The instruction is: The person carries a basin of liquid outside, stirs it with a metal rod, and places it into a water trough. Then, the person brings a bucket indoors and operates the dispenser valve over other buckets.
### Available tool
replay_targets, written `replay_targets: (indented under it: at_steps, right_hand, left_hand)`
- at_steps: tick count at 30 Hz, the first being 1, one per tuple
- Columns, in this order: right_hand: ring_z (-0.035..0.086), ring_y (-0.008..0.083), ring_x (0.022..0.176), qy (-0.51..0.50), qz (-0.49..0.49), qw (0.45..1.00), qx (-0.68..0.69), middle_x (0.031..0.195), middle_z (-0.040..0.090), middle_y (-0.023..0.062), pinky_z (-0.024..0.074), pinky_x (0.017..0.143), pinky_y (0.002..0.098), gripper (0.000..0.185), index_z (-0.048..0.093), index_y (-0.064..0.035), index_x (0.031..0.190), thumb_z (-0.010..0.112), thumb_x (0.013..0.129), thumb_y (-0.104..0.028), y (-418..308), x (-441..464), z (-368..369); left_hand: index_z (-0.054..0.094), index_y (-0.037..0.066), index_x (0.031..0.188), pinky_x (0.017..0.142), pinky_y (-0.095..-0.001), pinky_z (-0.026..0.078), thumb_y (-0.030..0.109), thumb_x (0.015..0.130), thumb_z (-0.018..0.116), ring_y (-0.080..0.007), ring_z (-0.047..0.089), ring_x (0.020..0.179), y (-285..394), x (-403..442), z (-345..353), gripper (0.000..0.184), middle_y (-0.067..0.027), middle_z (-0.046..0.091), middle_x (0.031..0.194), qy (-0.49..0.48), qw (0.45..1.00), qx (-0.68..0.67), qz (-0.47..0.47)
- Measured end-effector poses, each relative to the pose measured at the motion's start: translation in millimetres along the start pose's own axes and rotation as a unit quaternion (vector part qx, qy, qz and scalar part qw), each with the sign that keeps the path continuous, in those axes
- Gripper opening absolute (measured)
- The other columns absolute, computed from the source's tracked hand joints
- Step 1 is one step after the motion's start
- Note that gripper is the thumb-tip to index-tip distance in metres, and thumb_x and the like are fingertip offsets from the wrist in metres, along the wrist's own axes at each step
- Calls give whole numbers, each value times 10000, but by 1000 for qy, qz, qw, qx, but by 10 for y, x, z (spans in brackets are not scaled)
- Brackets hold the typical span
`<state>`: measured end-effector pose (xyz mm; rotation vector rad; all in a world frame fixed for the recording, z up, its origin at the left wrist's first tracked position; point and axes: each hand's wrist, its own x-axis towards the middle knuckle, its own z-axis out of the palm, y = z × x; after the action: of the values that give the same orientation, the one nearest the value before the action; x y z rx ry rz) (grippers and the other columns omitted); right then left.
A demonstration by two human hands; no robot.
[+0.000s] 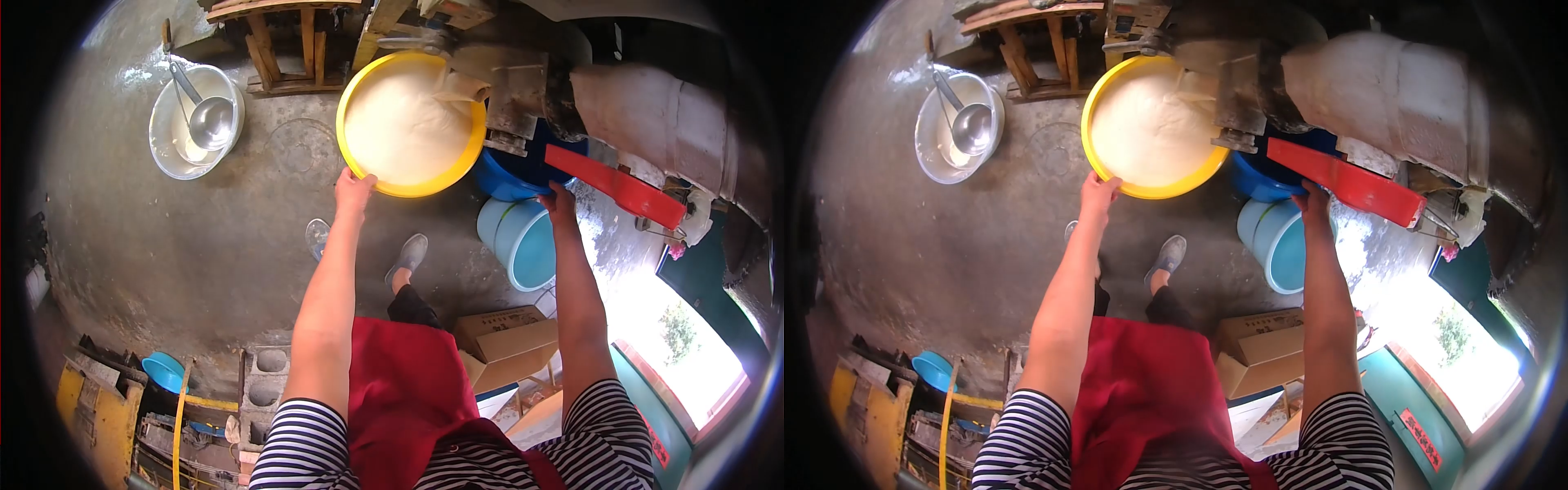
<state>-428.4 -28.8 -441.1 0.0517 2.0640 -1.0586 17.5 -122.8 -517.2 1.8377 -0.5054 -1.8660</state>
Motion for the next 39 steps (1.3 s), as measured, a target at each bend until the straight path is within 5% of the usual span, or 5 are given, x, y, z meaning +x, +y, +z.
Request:
replay_targets:
  at_steps: [7,23,28,32,39]
  right_hand:
    - [549,155,652,63,-172,945,-271,826,541,89,517,480,277,365,490,1,954,660,647,-100,-139,-327,492]
    - [564,139,645,8,-231,937,-262,824,575,44,471,465,242,386,499,-43,996,641,642,-108,-70,-56,869]
    - [556,126,592,-6,-443,810,-385,771,579,56,454,453,237,293,542,-33,909,647,702,-212,167,182,1097]
    - [554,121,606,-70,-405,828,-381,768,578,56,452,471,252,302,533,-29,947,628,714,-196,-50,-274,1425]
    - [567,180,740,-135,-74,987,-43,861,562,73,498,592,336,247,520,-46,953,586,719,-88,196,-583,1216]
  left_hand:
    - [515,17,898,515,-242,426,71,634,623,-108,525,572,84,-45,-182,290,-24,531,691,-14,1000,-12,16]
    - [505,12,958,453,-196,339,20,667,577,-58,445,519,10,-173,-983,300,5,521,682,-43,999,11,30]
    - [505,20,942,459,-188,331,18,678,559,-54,437,531,-74,-423,-1396,270,7,523,694,-32,999,7,24]
    - [501,39,912,459,-185,329,11,672,555,-53,425,523,-231,-579,-1774,247,16,511,690,-5,1000,0,-4]
    - [501,61,888,471,-187,332,9,662,561,-48,416,522,-371,-786,-2257,240,28,499,684,36,998,14,-45]
